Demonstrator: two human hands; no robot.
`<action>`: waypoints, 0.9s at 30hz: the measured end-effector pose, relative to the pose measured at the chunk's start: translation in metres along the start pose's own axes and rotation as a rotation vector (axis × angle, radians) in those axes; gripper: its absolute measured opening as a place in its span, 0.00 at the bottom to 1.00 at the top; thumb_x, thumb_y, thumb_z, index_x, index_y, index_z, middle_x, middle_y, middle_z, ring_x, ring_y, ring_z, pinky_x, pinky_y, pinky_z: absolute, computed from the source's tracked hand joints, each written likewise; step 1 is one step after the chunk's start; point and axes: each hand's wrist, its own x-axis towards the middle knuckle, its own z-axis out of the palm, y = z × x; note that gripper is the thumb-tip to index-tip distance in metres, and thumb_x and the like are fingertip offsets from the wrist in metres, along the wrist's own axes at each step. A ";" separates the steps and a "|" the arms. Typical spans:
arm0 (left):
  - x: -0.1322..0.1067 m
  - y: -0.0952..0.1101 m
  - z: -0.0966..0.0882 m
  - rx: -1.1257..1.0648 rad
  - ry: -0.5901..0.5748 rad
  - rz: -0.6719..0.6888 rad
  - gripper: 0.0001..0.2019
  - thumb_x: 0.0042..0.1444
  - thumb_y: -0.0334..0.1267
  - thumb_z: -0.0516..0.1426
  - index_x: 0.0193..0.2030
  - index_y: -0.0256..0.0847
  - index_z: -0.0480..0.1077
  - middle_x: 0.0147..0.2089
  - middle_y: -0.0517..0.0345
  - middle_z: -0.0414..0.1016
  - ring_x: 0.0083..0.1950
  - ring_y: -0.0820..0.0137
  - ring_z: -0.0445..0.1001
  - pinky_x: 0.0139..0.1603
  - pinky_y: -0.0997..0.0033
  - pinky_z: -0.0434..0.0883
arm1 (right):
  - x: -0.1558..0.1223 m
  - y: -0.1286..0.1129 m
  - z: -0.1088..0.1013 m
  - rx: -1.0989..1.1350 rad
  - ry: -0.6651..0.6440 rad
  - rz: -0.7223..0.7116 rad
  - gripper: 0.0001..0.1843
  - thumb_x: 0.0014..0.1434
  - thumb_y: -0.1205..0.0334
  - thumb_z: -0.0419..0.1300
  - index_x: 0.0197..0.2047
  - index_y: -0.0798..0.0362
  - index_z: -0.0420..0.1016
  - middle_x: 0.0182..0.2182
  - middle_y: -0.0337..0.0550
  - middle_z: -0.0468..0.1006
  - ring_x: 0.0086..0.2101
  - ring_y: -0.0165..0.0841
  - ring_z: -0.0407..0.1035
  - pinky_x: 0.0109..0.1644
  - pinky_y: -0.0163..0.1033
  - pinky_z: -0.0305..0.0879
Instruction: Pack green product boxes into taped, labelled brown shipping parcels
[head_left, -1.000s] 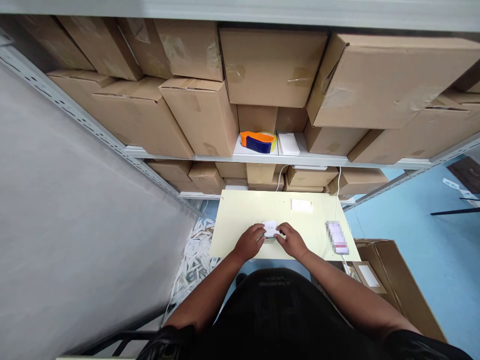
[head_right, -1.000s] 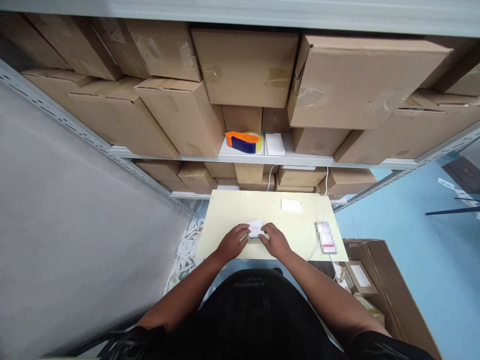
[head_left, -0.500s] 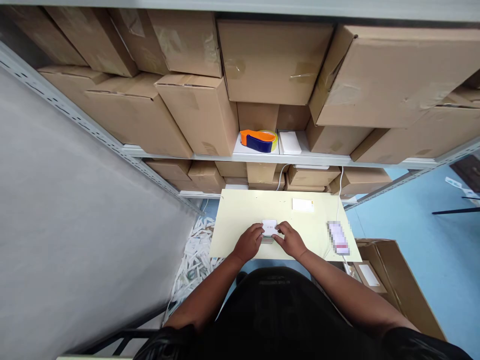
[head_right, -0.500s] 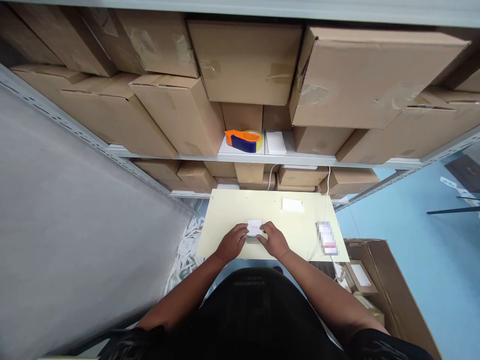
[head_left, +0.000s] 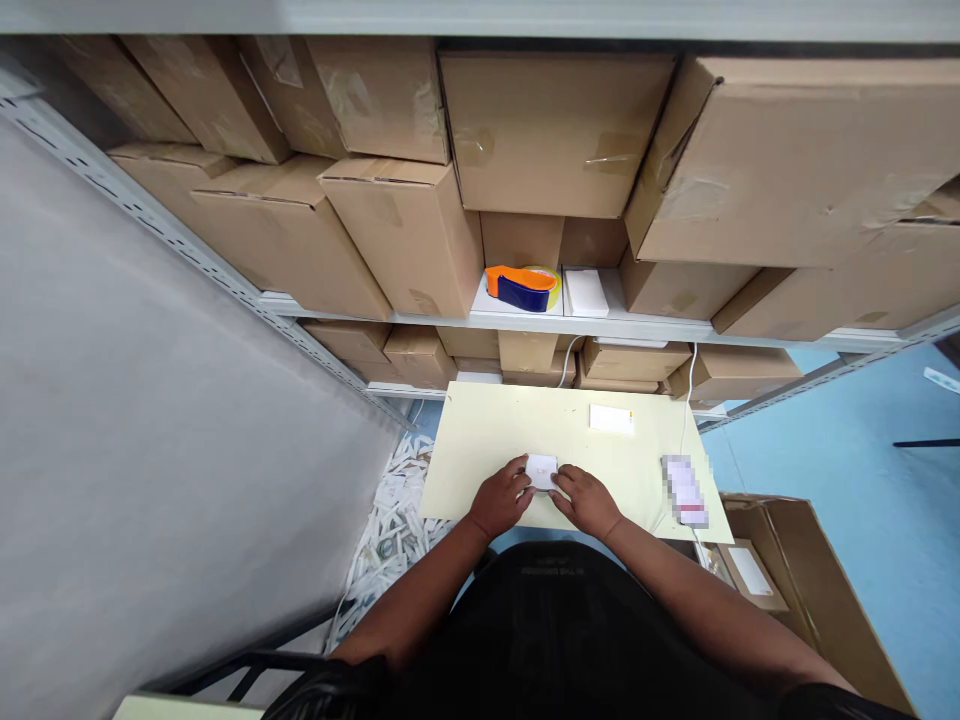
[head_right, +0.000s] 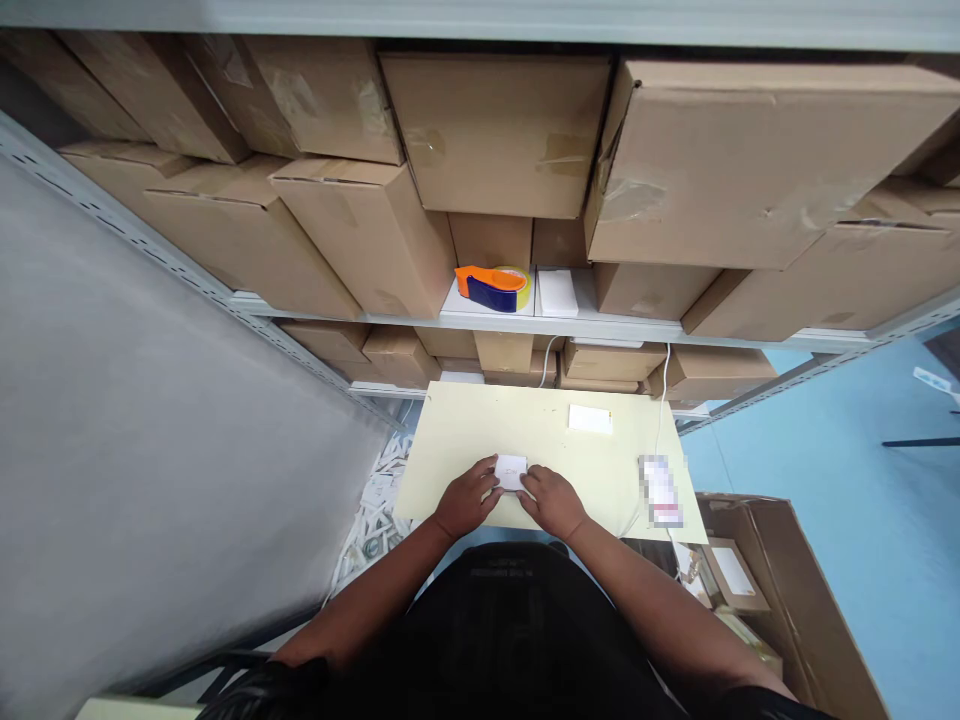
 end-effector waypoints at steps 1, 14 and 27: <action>0.001 0.004 0.001 -0.037 -0.002 -0.059 0.03 0.64 0.37 0.58 0.42 0.43 0.73 0.66 0.48 0.69 0.57 0.61 0.77 0.57 0.55 0.79 | 0.002 -0.001 0.001 0.023 -0.002 0.027 0.11 0.68 0.58 0.57 0.50 0.49 0.75 0.47 0.52 0.77 0.45 0.44 0.74 0.52 0.51 0.74; -0.019 0.001 0.034 -0.562 -0.060 -0.528 0.39 0.55 0.32 0.63 0.72 0.46 0.54 0.70 0.40 0.64 0.68 0.53 0.68 0.56 0.52 0.77 | -0.007 0.022 0.033 0.624 -0.182 0.492 0.37 0.51 0.64 0.66 0.63 0.46 0.61 0.57 0.50 0.75 0.45 0.39 0.77 0.47 0.47 0.75; 0.056 -0.145 -0.044 -0.672 0.046 -0.500 0.35 0.52 0.29 0.62 0.68 0.44 0.60 0.65 0.44 0.72 0.63 0.55 0.74 0.57 0.53 0.77 | 0.176 -0.009 0.100 0.639 -0.083 0.638 0.36 0.48 0.68 0.67 0.61 0.48 0.64 0.52 0.46 0.80 0.45 0.40 0.79 0.47 0.44 0.75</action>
